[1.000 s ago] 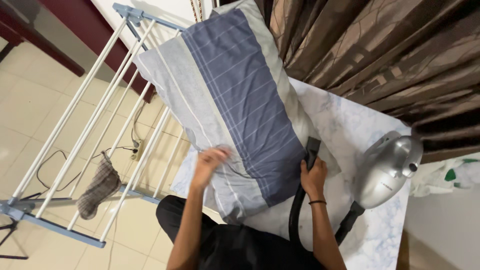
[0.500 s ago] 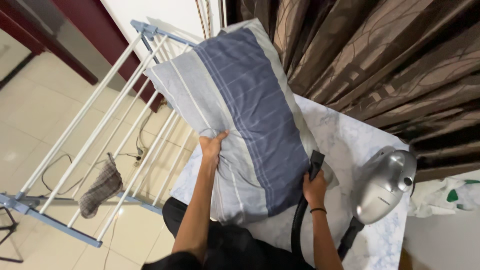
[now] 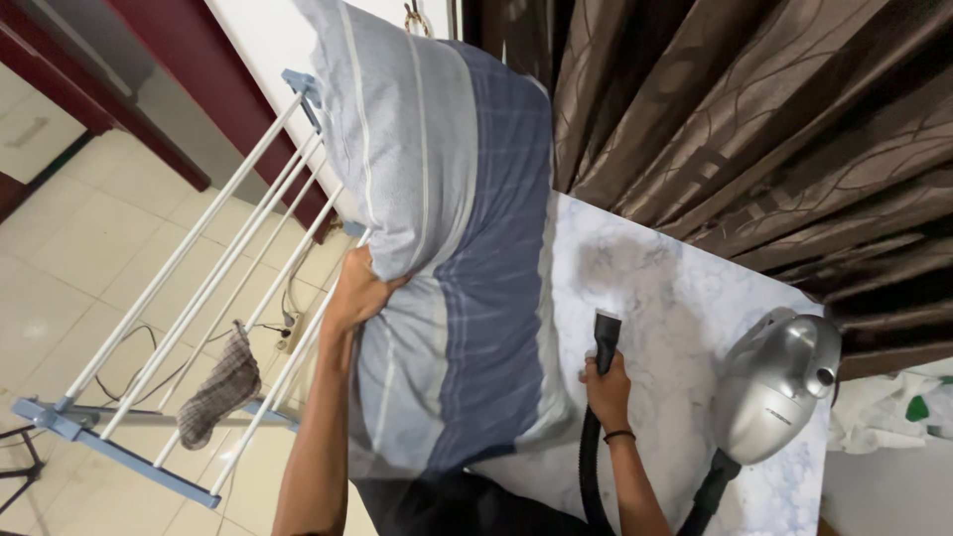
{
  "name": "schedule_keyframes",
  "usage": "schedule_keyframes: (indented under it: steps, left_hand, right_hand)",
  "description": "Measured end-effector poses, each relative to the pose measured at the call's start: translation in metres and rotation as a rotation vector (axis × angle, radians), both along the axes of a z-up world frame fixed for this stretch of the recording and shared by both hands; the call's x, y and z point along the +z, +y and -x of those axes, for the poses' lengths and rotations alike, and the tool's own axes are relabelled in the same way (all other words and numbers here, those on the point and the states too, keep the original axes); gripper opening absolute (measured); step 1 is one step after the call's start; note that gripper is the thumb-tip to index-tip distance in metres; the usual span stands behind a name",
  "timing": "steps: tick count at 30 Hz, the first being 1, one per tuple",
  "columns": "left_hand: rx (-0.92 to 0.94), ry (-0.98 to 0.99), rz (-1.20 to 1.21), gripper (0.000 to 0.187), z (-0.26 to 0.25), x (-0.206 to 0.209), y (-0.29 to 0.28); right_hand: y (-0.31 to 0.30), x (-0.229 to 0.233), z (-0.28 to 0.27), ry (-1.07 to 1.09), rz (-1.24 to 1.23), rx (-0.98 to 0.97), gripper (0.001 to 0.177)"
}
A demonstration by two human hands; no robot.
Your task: The person uses a vacuum nozzle to clean a striped pillow on a table, turning the pillow over by hand to vacuum both sides.
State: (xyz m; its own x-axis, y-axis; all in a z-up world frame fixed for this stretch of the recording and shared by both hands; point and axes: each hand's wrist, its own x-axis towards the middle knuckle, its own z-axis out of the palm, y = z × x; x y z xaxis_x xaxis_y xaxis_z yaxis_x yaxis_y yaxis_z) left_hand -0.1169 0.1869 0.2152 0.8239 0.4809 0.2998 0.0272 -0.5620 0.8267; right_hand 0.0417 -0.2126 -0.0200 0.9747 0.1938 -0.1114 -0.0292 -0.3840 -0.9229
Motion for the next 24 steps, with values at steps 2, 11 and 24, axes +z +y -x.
schedule_keyframes:
  steps: [2, 11, 24]
  left_hand:
    - [-0.026, 0.038, -0.042, 0.025, 0.014, 0.018, 0.001]
    - [-0.258, 0.120, -0.048, 0.016, 0.090, 0.050, -0.033]
    - [-0.103, 0.188, -0.250, 0.041, 0.147, 0.044, -0.052]
  right_hand:
    - [0.015, 0.004, 0.005, 0.000, -0.082, 0.009, 0.033]
    - [0.022, 0.013, 0.008, -0.009, -0.172, -0.005, 0.033]
    - [0.001, -0.001, -0.005, -0.030, 0.056, -0.021, 0.035]
